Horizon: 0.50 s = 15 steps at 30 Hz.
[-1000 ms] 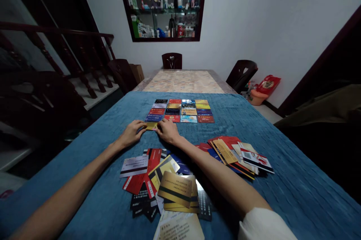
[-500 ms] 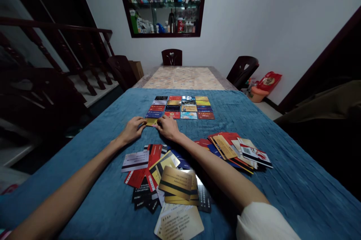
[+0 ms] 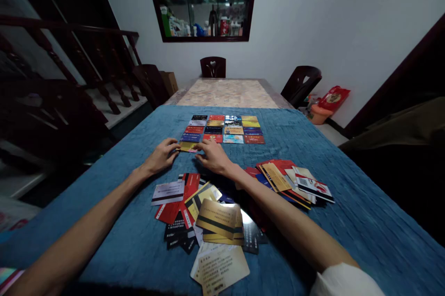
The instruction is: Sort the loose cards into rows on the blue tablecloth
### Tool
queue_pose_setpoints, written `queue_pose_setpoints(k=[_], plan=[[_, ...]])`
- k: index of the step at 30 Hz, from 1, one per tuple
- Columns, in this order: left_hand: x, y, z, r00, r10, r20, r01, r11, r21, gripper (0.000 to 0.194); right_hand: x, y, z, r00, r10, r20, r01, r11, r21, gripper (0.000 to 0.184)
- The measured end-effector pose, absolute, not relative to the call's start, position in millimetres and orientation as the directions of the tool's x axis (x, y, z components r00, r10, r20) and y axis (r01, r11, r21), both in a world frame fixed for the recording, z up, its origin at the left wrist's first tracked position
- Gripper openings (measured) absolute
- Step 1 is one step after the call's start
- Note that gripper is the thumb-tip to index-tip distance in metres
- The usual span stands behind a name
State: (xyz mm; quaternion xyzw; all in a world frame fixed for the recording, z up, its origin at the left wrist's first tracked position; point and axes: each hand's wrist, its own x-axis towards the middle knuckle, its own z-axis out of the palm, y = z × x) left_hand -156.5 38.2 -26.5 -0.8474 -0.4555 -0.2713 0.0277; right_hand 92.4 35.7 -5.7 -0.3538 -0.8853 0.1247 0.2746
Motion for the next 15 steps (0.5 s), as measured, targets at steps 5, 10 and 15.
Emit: queue_pose_setpoints(k=[5, 10, 15], plan=[[-151.7, 33.7, -24.3, 0.455, 0.748, 0.483, 0.780, -0.597, 0.189, 0.021, 84.9, -9.7, 10.5, -0.740, 0.567, 0.363, 0.476, 0.822, -0.313, 0.018], [-147.7, 27.9, -19.4, 0.477, 0.751, 0.457, 0.774, -0.605, 0.186, 0.022, 73.9, -41.5, 22.5, -0.832, 0.517, 0.202, 0.477, 0.852, -0.218, 0.031], [-141.6, 20.5, -12.3, 0.489, 0.757, 0.433, 0.778, -0.603, 0.175, 0.021, 70.8, -45.4, 22.7, -0.852, 0.508, 0.122, 0.485, 0.856, -0.179, 0.044]])
